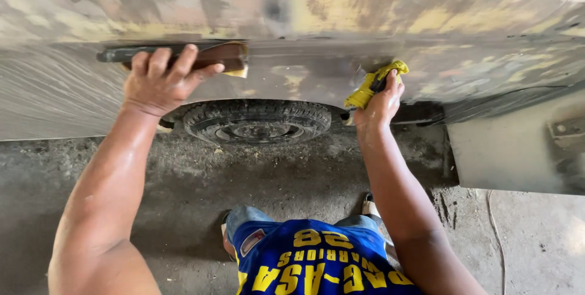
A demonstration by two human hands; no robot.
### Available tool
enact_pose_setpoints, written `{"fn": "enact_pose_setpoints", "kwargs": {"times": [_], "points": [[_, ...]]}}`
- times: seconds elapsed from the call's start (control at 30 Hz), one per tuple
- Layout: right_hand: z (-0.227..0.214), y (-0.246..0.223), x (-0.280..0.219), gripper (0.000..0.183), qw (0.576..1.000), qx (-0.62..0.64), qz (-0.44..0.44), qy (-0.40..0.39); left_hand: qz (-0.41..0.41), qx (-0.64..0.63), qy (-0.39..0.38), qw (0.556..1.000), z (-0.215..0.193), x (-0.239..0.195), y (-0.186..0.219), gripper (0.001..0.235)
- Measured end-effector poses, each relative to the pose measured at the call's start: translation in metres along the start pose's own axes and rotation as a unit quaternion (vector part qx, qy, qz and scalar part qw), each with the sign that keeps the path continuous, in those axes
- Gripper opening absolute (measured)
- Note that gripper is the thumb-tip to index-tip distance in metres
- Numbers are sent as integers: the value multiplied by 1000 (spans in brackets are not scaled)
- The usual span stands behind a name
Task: Wet sanding the body of a car to prepare it for painting or detailing.
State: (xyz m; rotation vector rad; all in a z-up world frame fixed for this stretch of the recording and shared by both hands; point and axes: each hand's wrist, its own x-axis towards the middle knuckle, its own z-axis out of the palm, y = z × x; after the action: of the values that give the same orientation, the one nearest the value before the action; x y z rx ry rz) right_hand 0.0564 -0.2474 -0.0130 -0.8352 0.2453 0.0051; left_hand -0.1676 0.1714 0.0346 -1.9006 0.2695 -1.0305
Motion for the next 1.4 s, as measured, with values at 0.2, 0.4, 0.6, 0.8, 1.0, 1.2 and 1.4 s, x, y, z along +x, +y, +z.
{"fn": "enact_pose_setpoints", "kwargs": {"times": [0.2,0.4,0.6,0.8,1.0,1.2,1.4], "points": [[-16,-7,18,38,999,21,-24,25,-78,-156,208,963,18,236,171,65],[-30,-38,54,44,993,22,-99,52,-15,-162,117,980,13,267,223,63],[6,22,85,45,934,-90,-325,117,-57,-284,6,957,11,52,67,73],[108,186,-33,29,759,-292,-539,-220,-176,-148,-196,953,-56,-114,29,79],[141,129,-83,54,333,-416,-741,-408,-237,-122,-202,942,-73,-117,28,88],[43,-11,43,17,417,-364,-810,-195,-130,-249,-120,952,7,-67,110,70],[60,-108,59,37,408,-406,-807,-134,-18,-340,-32,940,7,172,167,63]]}}
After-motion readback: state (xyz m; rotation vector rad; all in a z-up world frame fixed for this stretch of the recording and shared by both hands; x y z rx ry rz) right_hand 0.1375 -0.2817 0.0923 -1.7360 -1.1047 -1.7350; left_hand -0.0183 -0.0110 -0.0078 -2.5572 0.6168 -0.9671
